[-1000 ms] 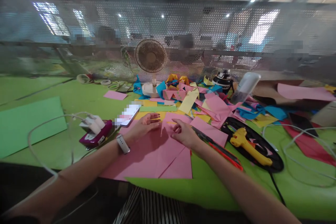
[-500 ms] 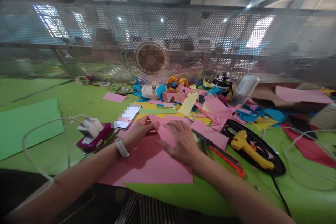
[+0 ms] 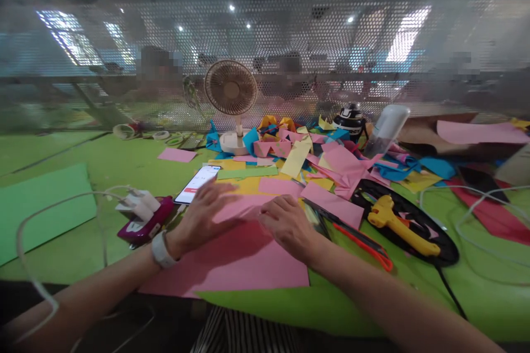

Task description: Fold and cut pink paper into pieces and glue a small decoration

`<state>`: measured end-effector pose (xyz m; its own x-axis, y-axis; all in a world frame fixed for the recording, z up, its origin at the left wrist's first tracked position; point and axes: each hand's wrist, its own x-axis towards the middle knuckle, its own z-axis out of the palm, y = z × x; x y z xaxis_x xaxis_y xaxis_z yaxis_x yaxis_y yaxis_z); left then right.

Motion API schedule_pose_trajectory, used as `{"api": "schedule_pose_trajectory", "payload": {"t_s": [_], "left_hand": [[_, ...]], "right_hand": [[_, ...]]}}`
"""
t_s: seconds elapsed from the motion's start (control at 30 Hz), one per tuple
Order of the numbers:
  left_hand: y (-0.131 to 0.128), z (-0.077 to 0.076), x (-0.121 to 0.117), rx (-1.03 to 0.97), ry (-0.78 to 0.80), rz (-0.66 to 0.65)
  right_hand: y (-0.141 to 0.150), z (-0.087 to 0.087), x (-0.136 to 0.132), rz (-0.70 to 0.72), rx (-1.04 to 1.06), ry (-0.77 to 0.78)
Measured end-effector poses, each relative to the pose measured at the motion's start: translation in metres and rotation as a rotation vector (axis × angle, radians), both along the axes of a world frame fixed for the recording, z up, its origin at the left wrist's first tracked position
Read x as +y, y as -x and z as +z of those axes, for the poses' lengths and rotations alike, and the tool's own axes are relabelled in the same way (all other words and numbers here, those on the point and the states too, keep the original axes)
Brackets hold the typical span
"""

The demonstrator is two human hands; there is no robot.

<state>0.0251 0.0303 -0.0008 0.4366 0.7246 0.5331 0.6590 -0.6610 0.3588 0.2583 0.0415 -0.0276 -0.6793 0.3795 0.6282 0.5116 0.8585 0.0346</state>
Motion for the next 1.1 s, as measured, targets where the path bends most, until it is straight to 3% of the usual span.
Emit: {"api": "schedule_pose_trajectory", "payload": {"t_s": [0.1, 0.27, 0.4, 0.67, 0.9, 1.1], "left_hand": [[0.004, -0.010, -0.002, 0.279, -0.048, -0.153], [0.004, -0.019, 0.003, 0.337, -0.011, -0.232], [0.006, -0.019, 0.005, 0.239, 0.131, -0.208], [0.008, -0.024, 0.008, -0.120, 0.570, -0.077], [0.020, -0.012, 0.007, -0.065, 0.639, 0.021], [0.025, -0.005, 0.004, 0.110, 0.488, 0.090]], "right_hand": [[0.002, -0.003, 0.002, 0.069, -0.020, 0.039], [0.000, -0.007, 0.007, 0.086, -0.081, 0.289], [-0.001, -0.005, 0.007, 0.049, -0.002, 0.500], [0.001, -0.004, 0.013, -0.122, 0.123, 0.893], [0.004, -0.005, 0.014, -0.170, 0.092, 0.856], [0.005, -0.006, 0.014, -0.200, 0.073, 0.821]]}}
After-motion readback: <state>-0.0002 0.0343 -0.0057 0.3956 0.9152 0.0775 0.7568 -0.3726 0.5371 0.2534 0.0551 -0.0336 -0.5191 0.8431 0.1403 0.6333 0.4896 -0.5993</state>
